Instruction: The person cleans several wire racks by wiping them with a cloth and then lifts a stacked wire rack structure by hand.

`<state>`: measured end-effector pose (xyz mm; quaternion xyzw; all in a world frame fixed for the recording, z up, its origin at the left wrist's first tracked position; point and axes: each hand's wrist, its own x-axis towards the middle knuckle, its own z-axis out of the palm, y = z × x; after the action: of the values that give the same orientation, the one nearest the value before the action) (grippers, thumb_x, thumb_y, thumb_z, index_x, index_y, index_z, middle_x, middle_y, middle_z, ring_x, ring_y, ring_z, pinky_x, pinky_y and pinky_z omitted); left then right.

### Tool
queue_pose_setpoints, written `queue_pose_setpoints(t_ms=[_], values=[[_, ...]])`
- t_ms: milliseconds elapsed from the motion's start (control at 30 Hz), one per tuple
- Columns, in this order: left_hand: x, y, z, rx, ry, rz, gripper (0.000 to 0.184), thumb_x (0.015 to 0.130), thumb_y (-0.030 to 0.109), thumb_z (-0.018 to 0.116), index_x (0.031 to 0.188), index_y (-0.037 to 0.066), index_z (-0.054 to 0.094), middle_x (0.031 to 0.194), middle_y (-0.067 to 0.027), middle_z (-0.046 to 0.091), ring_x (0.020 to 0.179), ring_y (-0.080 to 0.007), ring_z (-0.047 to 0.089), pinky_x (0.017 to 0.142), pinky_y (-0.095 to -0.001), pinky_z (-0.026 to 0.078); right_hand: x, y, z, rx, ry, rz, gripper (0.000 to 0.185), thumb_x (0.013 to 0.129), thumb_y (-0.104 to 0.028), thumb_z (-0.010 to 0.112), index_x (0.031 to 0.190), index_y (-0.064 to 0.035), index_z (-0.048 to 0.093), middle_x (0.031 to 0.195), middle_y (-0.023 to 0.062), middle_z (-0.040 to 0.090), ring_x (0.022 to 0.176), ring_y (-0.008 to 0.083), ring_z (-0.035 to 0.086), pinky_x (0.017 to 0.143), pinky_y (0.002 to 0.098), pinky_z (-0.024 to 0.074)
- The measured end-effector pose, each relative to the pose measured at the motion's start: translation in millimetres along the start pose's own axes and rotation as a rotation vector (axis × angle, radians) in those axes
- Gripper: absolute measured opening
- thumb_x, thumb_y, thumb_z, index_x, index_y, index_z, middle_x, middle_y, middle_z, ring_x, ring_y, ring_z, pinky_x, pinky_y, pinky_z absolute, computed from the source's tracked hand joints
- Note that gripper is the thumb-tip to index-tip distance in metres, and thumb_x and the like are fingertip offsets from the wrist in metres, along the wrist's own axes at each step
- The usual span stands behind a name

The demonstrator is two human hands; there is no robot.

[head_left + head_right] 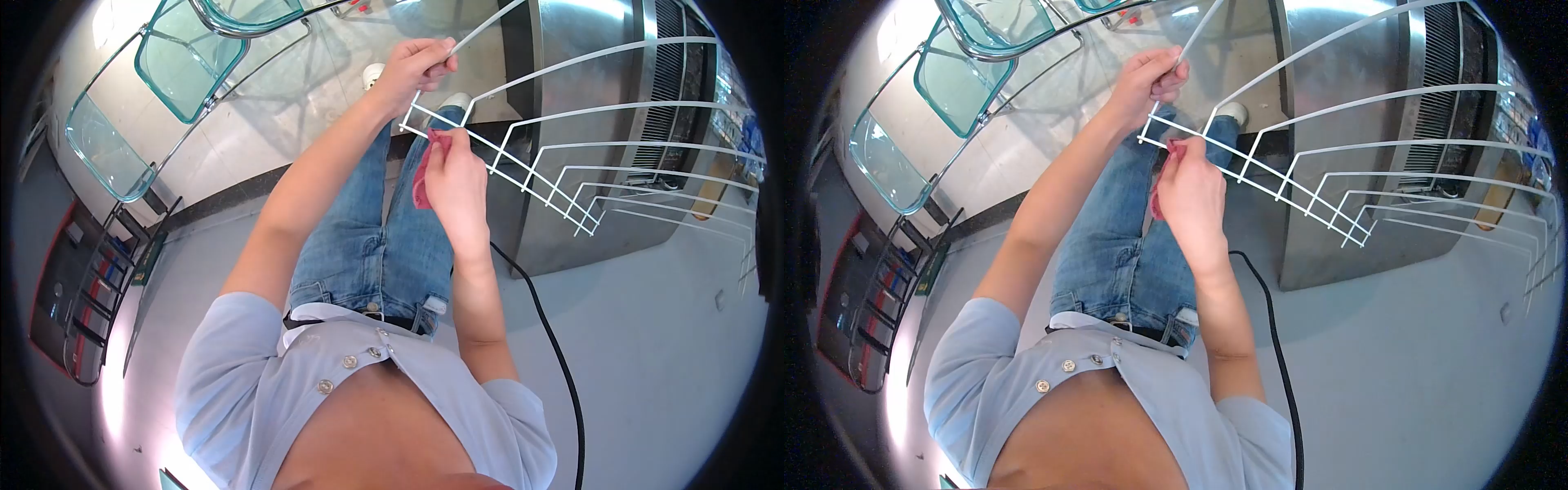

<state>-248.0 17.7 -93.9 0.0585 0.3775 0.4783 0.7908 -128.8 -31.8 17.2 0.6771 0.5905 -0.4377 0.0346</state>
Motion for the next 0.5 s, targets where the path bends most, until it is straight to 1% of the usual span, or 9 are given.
queue_pose_setpoints(t_ms=[33,100,133,167,233,300,367,433,500], values=[[1.1,0.5,-1.6,-0.003,0.003,0.005,0.032,0.091,0.029,0.058,0.073,0.003,0.061,0.057,0.0059,0.041,0.047,-0.0018,0.029,0.043,-0.0206,0.020,1.4,-2.0,3.0,-0.004,-0.003,-0.004,0.011,0.087,-0.012,0.052,0.091,-0.0020,0.049,0.066,0.0223,0.061,0.066,0.0399,0.063,0.059,0.0493,0.0491],[1.9,0.6,-2.9,-0.074,-0.047,-0.054,0.031,0.091,0.029,0.057,0.076,0.003,0.060,0.057,0.0067,0.039,0.047,-0.0015,0.027,0.042,-0.0200,0.019,1.8,-8.4,19.0,-0.027,0.046,-0.028,0.011,0.087,-0.011,0.053,0.091,-0.0024,0.048,0.066,0.0219,0.061,0.065,0.0396,0.063,0.057,0.0485,0.0491],[3.5,1.5,-3.3,-0.074,-0.046,-0.055,0.031,0.091,0.029,0.057,0.076,0.003,0.060,0.057,0.0067,0.039,0.047,-0.0015,0.027,0.042,-0.0200,0.019,4.3,-13.5,32.0,0.017,0.096,-0.121,0.012,0.087,-0.012,0.054,0.091,-0.0027,0.047,0.066,0.0220,0.061,0.064,0.0396,0.062,0.055,0.0480,0.0490],[5.3,2.7,-3.3,-0.080,-0.067,-0.066,0.030,0.092,0.029,0.057,0.077,0.003,0.060,0.058,0.0070,0.038,0.047,-0.0015,0.026,0.043,-0.0199,0.019,4.4,-17.6,39.2,0.005,0.097,-0.138,0.011,0.088,-0.011,0.053,0.094,-0.0026,0.048,0.070,0.0208,0.061,0.066,0.0404,0.062,0.058,0.0477,0.0489],[7.4,3.0,-5.1,-0.079,-0.088,-0.077,0.029,0.092,0.029,0.056,0.078,0.003,0.060,0.058,0.0073,0.037,0.047,-0.0015,0.026,0.043,-0.0197,0.019,4.6,-16.9,38.9,0.056,0.117,-0.117,0.011,0.088,-0.010,0.053,0.094,-0.0028,0.048,0.071,0.0200,0.062,0.065,0.0393,0.062,0.058,0.0473,0.0491],[10.7,2.5,-9.5,-0.092,-0.188,-0.154,0.029,0.095,0.029,0.051,0.078,0.006,0.055,0.059,0.0079,0.034,0.049,-0.0015,0.026,0.043,-0.0174,0.021,0.2,-9.7,32.4,0.040,0.082,-0.083,0.009,0.088,-0.012,0.053,0.095,-0.0067,0.049,0.072,0.0192,0.063,0.066,0.0381,0.063,0.057,0.0461,0.0494],[11.7,1.6,-10.5,-0.104,-0.188,-0.155,0.029,0.094,0.029,0.053,0.078,0.005,0.056,0.058,0.0080,0.034,0.049,-0.0017,0.026,0.043,-0.0185,0.020,-4.9,4.9,28.2,0.107,0.131,-0.092,0.010,0.088,-0.012,0.053,0.095,-0.0067,0.049,0.074,0.0189,0.064,0.067,0.0380,0.063,0.058,0.0470,0.0491],[11.6,-1.6,-11.8,-0.121,-0.181,-0.154,0.029,0.093,0.028,0.056,0.078,0.004,0.058,0.058,0.0081,0.035,0.049,-0.0019,0.026,0.043,-0.0196,0.019,-1.7,-1.6,29.3,0.135,0.170,-0.104,0.010,0.087,-0.011,0.054,0.095,-0.0062,0.049,0.073,0.0195,0.064,0.066,0.0385,0.063,0.058,0.0474,0.0490],[15.7,-3.5,-12.7,-0.149,-0.235,-0.162,0.028,0.093,0.028,0.056,0.079,0.004,0.057,0.058,0.0085,0.033,0.049,-0.0018,0.025,0.043,-0.0192,0.019,6.6,-15.9,34.7,0.071,0.059,-0.022,0.010,0.087,-0.008,0.054,0.095,-0.0044,0.050,0.079,0.0191,0.065,0.074,0.0392,0.063,0.062,0.0451,0.0498]])
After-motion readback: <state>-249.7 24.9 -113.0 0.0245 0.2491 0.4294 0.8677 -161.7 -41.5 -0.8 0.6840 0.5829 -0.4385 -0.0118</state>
